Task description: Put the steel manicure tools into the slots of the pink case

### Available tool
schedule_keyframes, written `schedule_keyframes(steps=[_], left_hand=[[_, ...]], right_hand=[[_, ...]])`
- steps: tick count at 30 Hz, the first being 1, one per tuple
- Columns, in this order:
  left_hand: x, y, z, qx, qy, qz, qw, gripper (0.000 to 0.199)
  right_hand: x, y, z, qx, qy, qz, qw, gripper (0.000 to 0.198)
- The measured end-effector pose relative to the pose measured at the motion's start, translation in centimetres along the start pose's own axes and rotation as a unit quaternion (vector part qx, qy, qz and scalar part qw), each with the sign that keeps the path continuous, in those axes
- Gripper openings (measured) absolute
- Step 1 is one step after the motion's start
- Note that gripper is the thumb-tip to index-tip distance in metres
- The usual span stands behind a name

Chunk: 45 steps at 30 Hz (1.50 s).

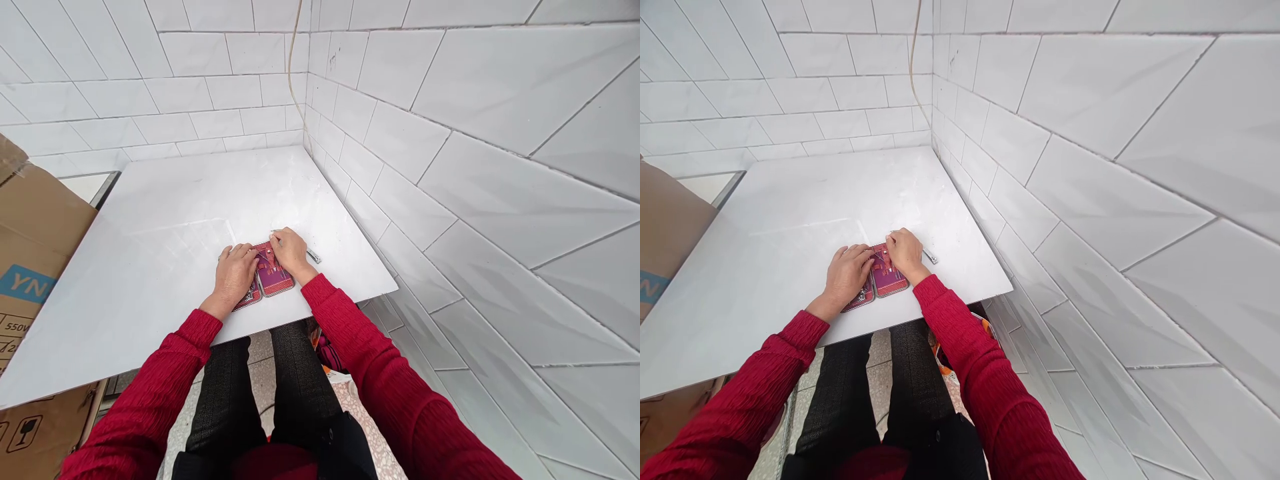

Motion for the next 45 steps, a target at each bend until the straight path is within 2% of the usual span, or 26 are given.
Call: schedule_keyframes(steps=[10, 16, 21, 25, 29, 36, 41, 45], left_hand=[[0.3, -0.3, 0.2, -0.017, 0.004, -0.003, 1.0, 0.04], [-0.5, 0.0, -0.9, 0.011, 0.017, -0.019, 1.0, 0.038], [-1.1, 0.9, -1.2, 0.028, 0.054, -0.026, 0.998, 0.038], [-1.3, 1.3, -0.7, 0.025, 0.081, -0.024, 0.996, 0.036], [-1.7, 1.4, -0.5, 0.041, 0.091, -0.029, 0.995, 0.035], [-2.6, 1.6, -0.2, 0.075, 0.126, -0.054, 0.988, 0.033], [-2.6, 1.6, 0.2, 0.067, 0.139, -0.049, 0.987, 0.033], [-2.4, 1.3, 0.4, 0.057, 0.131, -0.044, 0.989, 0.034]], right_hand=[[-0.2, 0.2, 0.1, -0.017, 0.07, -0.013, 0.997, 0.037], [0.0, 0.2, 0.5, -0.018, 0.072, -0.016, 0.997, 0.036], [1.4, -0.4, 0.3, 0.024, 0.021, 0.026, 0.999, 0.03], [2.7, -1.4, -0.6, 0.027, 0.047, 0.05, 0.997, 0.03], [3.1, -3.1, -1.6, -0.021, 0.148, 0.032, 0.988, 0.03], [1.2, -5.7, -1.2, -0.13, 0.299, -0.043, 0.944, 0.03], [0.0, -6.5, -0.8, -0.165, 0.345, -0.097, 0.919, 0.033], [-0.7, -6.7, -1.1, -0.189, 0.345, -0.12, 0.912, 0.03]])
Point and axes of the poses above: each hand's wrist, its own y-axis away from the middle knuckle, its own z-axis out of the palm, x = y × z, the point moved 4 cm from there along -y, towards the middle knuckle, and after that the axes turned 7 degrees about y, right-handed, at the moved point
